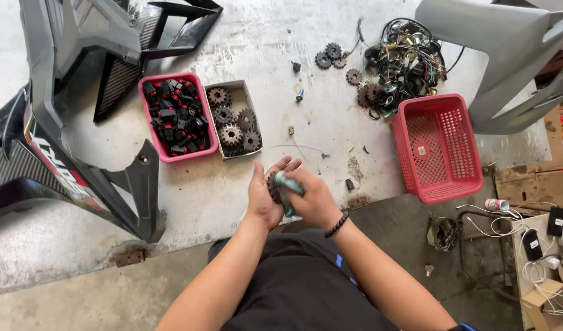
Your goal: Cleaning grease and dirt from motorcycle sprockets using a cloth on a workbench.
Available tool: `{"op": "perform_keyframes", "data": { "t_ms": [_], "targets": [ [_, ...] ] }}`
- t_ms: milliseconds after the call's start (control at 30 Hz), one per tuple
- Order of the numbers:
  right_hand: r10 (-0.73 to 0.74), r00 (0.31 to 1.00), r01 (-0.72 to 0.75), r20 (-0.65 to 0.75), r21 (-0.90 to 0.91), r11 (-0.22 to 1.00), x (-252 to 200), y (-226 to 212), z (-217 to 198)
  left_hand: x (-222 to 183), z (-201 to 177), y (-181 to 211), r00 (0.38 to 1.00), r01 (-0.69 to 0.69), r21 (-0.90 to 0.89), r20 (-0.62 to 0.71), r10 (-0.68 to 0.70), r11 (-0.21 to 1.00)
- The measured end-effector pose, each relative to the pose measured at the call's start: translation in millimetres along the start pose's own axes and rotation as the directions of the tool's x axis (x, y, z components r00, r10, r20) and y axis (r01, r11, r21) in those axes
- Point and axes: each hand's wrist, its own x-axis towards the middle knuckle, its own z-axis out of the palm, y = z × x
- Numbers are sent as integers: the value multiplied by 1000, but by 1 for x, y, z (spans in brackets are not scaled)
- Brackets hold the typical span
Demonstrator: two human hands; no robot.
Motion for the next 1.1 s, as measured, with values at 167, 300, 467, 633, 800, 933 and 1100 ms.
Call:
{"op": "perform_keyframes", "data": {
  "t_ms": [167, 300, 467, 633, 800, 933, 1100],
  "targets": [
    [12, 999, -13, -37, -28, 1000, 19, 0, 5, 13, -6, -28, 999, 15, -16, -35, -16, 1000],
    [-71, 966, -5, 247, 292, 956, 12, 9, -18, 2, 12, 1, 999, -33, -92, -19, 32, 995],
    [-139, 989, 143, 46, -93, 985, 42, 2, -23, 12, 30, -21, 997, -74, -120, -27, 71, 990],
    [-155, 937, 79, 312, 243, 967, 44, 22, -36, 16, 25, -8, 989, -147, -130, -40, 143, 981],
    [-249, 959, 267, 133, -142, 953, 61, 18, -22, 44, 11, -39, 976, -187, -71, -128, 177, 980],
    [-207, 943, 187, 262, 96, 978, 66, 1, -44, 55, 25, 2, 979, -190, -22, -79, 188, 982],
    [246, 911, -198, 330, -174, 965, 97, 26, -49, 87, 13, 14, 930, -223, 319, -214, 299, 921]
  ]
}}
